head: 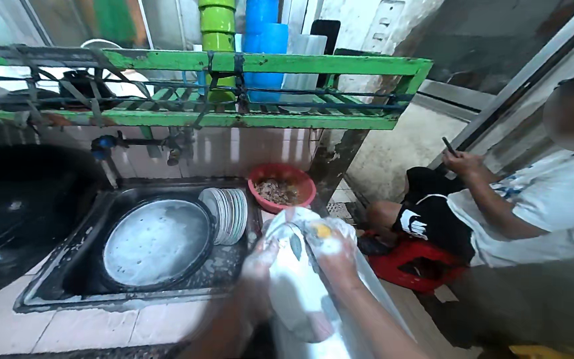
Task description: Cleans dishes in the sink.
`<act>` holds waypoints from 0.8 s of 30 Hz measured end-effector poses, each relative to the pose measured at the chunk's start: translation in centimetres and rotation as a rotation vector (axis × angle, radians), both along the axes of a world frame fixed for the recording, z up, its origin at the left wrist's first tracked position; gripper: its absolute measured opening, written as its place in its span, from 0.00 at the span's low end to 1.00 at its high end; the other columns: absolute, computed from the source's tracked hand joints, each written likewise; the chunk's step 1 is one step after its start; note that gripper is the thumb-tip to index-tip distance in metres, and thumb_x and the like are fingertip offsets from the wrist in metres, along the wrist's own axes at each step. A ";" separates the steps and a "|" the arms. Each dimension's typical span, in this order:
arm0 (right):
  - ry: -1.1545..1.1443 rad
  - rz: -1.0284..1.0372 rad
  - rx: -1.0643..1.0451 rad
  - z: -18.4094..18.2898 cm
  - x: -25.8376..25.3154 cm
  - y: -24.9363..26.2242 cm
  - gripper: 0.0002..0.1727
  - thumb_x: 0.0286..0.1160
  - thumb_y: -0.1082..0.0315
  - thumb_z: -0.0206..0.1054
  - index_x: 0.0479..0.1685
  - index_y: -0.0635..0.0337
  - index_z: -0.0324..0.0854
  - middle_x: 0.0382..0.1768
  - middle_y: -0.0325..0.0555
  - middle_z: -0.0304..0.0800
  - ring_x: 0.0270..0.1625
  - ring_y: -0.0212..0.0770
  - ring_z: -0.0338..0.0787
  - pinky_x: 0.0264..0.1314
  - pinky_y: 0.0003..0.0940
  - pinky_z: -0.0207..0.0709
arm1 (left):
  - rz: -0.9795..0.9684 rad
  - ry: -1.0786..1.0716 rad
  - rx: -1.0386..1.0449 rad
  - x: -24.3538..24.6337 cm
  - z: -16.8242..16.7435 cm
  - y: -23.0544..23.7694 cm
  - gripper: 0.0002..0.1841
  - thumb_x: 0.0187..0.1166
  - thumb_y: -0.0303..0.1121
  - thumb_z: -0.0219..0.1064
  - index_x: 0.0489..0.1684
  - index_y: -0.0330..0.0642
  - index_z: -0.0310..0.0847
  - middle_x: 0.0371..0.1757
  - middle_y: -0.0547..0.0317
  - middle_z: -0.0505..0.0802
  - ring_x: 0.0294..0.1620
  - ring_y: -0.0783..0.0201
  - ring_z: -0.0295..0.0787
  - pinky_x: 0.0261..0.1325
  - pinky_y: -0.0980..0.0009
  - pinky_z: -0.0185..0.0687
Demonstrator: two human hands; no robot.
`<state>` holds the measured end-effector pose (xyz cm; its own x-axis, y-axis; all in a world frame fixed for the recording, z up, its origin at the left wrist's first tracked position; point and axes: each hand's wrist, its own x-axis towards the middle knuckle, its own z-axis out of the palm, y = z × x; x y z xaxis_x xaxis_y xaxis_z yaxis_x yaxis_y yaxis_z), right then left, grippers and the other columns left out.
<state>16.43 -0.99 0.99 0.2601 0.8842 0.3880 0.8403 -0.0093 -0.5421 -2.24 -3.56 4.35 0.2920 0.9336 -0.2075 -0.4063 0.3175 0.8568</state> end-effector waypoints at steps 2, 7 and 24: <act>0.061 0.113 0.104 0.8 -3.4 -0.9 0.27 0.67 0.56 0.75 0.61 0.65 0.87 0.61 0.62 0.90 0.69 0.62 0.86 0.76 0.63 0.74 | 0.007 -0.027 0.010 0.8 -0.6 -0.1 0.24 0.94 0.40 0.47 0.83 0.39 0.66 0.63 0.48 0.89 0.60 0.60 0.90 0.63 0.61 0.88; 0.014 0.265 0.083 -2.1 -4.5 -4.2 0.27 0.63 0.51 0.76 0.56 0.64 0.90 0.56 0.59 0.93 0.65 0.60 0.89 0.74 0.60 0.76 | 0.258 0.039 0.008 -1.9 0.9 2.9 0.21 0.92 0.46 0.51 0.77 0.50 0.76 0.62 0.52 0.91 0.62 0.57 0.89 0.62 0.52 0.87; 0.939 -0.185 -0.006 2.7 2.3 1.8 0.31 0.75 0.62 0.76 0.76 0.59 0.71 0.53 0.57 0.89 0.47 0.49 0.91 0.50 0.52 0.86 | 0.050 -0.013 0.016 -0.5 0.5 -1.4 0.31 0.73 0.30 0.61 0.80 0.33 0.64 0.57 0.45 0.91 0.54 0.58 0.92 0.56 0.59 0.91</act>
<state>18.77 0.78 3.70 0.5986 0.7992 -0.0545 0.0477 -0.1035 -0.9935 -2.75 -4.96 4.88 0.2477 0.9502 -0.1892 -0.4320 0.2831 0.8563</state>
